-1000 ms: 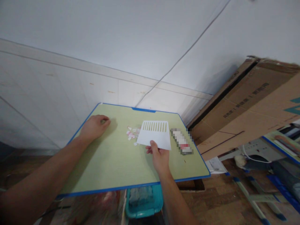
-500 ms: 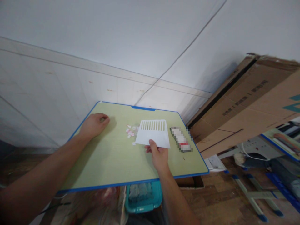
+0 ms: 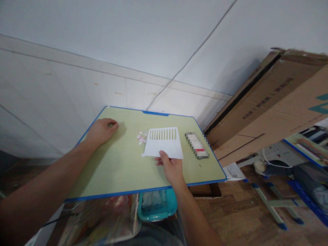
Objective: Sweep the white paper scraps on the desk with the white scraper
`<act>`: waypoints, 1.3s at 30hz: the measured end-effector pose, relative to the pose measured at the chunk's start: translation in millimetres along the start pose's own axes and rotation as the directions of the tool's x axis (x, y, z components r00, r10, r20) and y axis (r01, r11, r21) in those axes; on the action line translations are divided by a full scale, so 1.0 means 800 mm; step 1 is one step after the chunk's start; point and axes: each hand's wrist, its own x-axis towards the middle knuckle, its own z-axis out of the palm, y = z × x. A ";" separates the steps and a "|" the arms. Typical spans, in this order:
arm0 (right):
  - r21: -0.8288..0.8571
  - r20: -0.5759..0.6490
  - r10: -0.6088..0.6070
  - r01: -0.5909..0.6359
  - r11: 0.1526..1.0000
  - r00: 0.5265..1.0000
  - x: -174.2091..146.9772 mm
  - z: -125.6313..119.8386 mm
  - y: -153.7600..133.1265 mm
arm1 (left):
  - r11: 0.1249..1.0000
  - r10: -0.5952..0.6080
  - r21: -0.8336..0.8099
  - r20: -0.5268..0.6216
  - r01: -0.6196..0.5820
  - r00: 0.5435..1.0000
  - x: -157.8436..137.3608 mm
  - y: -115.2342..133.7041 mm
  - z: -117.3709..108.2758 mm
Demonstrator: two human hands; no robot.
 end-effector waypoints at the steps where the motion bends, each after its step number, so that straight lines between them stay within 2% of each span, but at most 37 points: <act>1: -0.004 0.004 0.006 -0.006 1.000 1.000 -0.001 -0.001 -0.003 | 1.000 -0.005 0.005 0.002 0.005 1.000 -0.001 0.001 -0.001; 7: 0.022 -0.027 0.004 -0.004 1.000 1.000 -0.005 -0.014 -0.025 | 1.000 -0.012 0.011 -0.009 0.012 1.000 -0.003 0.007 -0.006; 12: -0.015 0.046 0.032 -0.032 0.999 0.998 -0.008 -0.021 -0.025 | 1.000 -0.021 0.000 -0.044 0.021 0.999 -0.001 0.007 -0.007; 17: -0.030 0.038 0.006 -0.004 1.000 0.999 -0.013 -0.028 -0.030 | 0.998 -0.056 -0.020 -0.056 0.055 0.997 -0.002 0.011 -0.010; 22: -0.058 0.059 0.009 -0.005 0.998 0.998 -0.020 -0.034 -0.034 | 0.996 -0.082 -0.019 -0.015 0.082 0.997 -0.013 0.025 -0.020; 27: -0.045 -0.004 -0.007 0.006 0.999 1.000 -0.014 -0.045 -0.038 | 0.996 -0.087 -0.019 0.028 0.087 0.996 -0.021 0.036 -0.029; 30: -0.038 -0.016 -0.008 0.008 0.999 1.000 -0.013 -0.049 -0.037 | 0.993 -0.120 -0.009 0.042 0.121 0.992 -0.018 0.038 -0.030; 36: -0.028 -0.035 -0.023 0.022 0.999 0.999 -0.016 -0.052 -0.029 | 0.994 -0.106 -0.012 0.031 0.106 0.994 -0.016 0.037 -0.027; 39: -0.026 -0.005 -0.041 0.041 0.999 0.999 -0.017 -0.051 -0.028 | 0.994 -0.109 -0.010 0.034 0.109 0.993 -0.019 0.038 -0.027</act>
